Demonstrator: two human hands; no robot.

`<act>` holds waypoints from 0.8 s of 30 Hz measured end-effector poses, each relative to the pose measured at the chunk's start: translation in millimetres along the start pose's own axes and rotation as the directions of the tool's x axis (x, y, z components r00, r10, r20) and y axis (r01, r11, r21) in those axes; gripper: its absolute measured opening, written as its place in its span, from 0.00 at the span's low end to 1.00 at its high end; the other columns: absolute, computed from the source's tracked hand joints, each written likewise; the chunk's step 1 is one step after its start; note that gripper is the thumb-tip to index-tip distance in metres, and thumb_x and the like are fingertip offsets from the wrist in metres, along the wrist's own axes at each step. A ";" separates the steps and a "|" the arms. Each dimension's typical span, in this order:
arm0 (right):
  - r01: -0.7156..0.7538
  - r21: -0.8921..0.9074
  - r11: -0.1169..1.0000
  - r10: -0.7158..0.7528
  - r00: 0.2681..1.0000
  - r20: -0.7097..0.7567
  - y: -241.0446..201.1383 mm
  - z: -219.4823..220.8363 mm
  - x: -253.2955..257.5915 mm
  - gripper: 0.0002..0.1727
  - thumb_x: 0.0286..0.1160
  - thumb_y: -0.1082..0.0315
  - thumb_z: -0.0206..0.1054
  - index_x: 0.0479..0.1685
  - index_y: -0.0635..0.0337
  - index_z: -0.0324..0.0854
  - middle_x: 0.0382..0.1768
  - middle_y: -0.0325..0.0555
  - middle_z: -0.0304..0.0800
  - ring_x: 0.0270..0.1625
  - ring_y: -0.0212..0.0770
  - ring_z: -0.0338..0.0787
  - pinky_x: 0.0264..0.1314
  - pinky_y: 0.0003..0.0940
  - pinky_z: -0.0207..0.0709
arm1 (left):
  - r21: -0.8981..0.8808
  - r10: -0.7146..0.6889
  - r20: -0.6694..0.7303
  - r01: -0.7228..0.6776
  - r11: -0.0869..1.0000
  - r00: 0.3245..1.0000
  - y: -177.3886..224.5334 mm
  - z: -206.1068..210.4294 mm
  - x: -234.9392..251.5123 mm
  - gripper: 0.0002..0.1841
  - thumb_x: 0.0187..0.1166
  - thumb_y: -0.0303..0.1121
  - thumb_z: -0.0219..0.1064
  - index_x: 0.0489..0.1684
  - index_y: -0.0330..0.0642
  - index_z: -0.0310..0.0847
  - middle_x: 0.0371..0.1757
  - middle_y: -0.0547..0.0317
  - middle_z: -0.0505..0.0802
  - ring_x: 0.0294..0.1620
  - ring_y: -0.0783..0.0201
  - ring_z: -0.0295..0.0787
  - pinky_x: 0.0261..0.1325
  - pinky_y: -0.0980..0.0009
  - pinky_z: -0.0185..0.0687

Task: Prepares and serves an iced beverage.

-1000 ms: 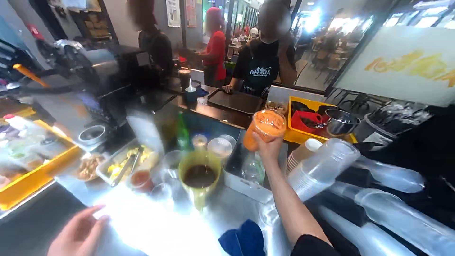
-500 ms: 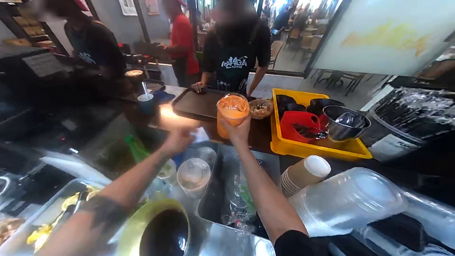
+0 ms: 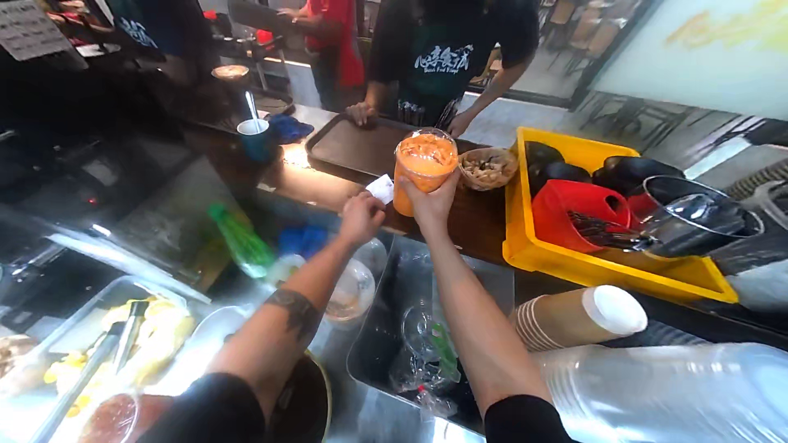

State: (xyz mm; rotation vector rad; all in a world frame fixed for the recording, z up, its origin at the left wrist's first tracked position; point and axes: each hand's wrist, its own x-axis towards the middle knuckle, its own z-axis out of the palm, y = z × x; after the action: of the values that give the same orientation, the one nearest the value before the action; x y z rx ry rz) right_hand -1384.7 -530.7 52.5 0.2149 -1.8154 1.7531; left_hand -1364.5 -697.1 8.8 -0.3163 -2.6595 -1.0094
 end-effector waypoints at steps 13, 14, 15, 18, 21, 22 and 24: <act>-0.140 -0.169 0.976 0.162 0.979 0.122 1.9 -2.3 -14.6 0.73 0.48 0.47 0.89 0.96 0.57 0.39 0.84 0.63 0.65 0.81 0.51 0.74 0.81 0.49 0.74 | -0.225 -0.115 0.249 0.173 0.959 0.962 3.1 -41.6 -12.8 0.10 0.84 0.38 0.65 0.47 0.44 0.89 0.46 0.48 0.94 0.47 0.52 0.92 0.54 0.44 0.85; -0.209 -0.210 0.955 0.236 0.964 0.118 -10.4 -11.0 -22.0 0.73 0.50 0.46 0.88 0.97 0.55 0.37 0.86 0.65 0.61 0.82 0.56 0.72 0.81 0.54 0.73 | -0.189 -0.088 0.293 0.148 0.971 0.952 3.7 -47.2 -13.7 0.10 0.84 0.38 0.67 0.49 0.43 0.90 0.48 0.49 0.94 0.50 0.52 0.92 0.58 0.43 0.85; -0.270 -0.241 0.932 0.304 0.946 0.115 -27.1 -20.2 -30.3 0.70 0.53 0.47 0.87 0.97 0.54 0.39 0.86 0.66 0.60 0.81 0.60 0.73 0.78 0.59 0.74 | -0.146 -0.073 0.333 0.128 0.981 0.940 8.2 -55.7 -16.5 0.11 0.83 0.38 0.68 0.50 0.42 0.90 0.49 0.48 0.94 0.52 0.51 0.92 0.60 0.42 0.85; -0.374 -0.307 0.875 0.448 0.865 0.225 -94.0 -52.1 -70.7 0.51 0.67 0.48 0.81 0.90 0.54 0.56 0.79 0.63 0.74 0.70 0.58 0.84 0.66 0.59 0.82 | -0.097 0.000 0.464 0.050 0.994 0.886 35.9 -94.6 -49.4 0.12 0.83 0.35 0.67 0.54 0.37 0.88 0.48 0.45 0.94 0.49 0.51 0.92 0.59 0.45 0.86; -0.278 -0.329 0.902 0.410 0.789 0.458 -162.4 -89.8 -123.0 0.40 0.71 0.52 0.78 0.84 0.54 0.69 0.70 0.53 0.84 0.62 0.46 0.91 0.61 0.46 0.89 | -0.289 0.212 0.523 -0.062 0.955 0.826 96.4 -171.9 -123.5 0.15 0.85 0.36 0.65 0.63 0.38 0.84 0.57 0.50 0.93 0.56 0.62 0.92 0.66 0.58 0.87; -0.250 -0.311 0.917 0.381 0.779 0.498 -182.4 -102.7 -148.0 0.38 0.72 0.53 0.77 0.82 0.55 0.71 0.68 0.51 0.86 0.60 0.43 0.92 0.60 0.43 0.90 | -0.379 0.305 0.504 -0.110 0.919 0.808 117.5 -203.1 -154.4 0.17 0.85 0.36 0.65 0.66 0.38 0.82 0.61 0.52 0.92 0.60 0.64 0.91 0.69 0.62 0.86; -0.236 -0.278 0.931 0.353 0.773 0.527 -215.3 -128.4 -202.7 0.35 0.73 0.54 0.74 0.80 0.57 0.73 0.64 0.48 0.89 0.58 0.42 0.93 0.59 0.42 0.91 | -0.518 0.498 0.378 -0.268 0.812 0.780 156.0 -265.8 -215.7 0.19 0.86 0.36 0.64 0.71 0.37 0.79 0.68 0.54 0.90 0.67 0.64 0.89 0.74 0.63 0.86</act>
State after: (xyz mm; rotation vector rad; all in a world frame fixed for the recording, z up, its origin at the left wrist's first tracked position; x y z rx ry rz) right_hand -1073.1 -491.0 125.0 0.4307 -2.5663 1.8258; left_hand -1068.0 -784.2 223.2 -1.3521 -2.5437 -1.5321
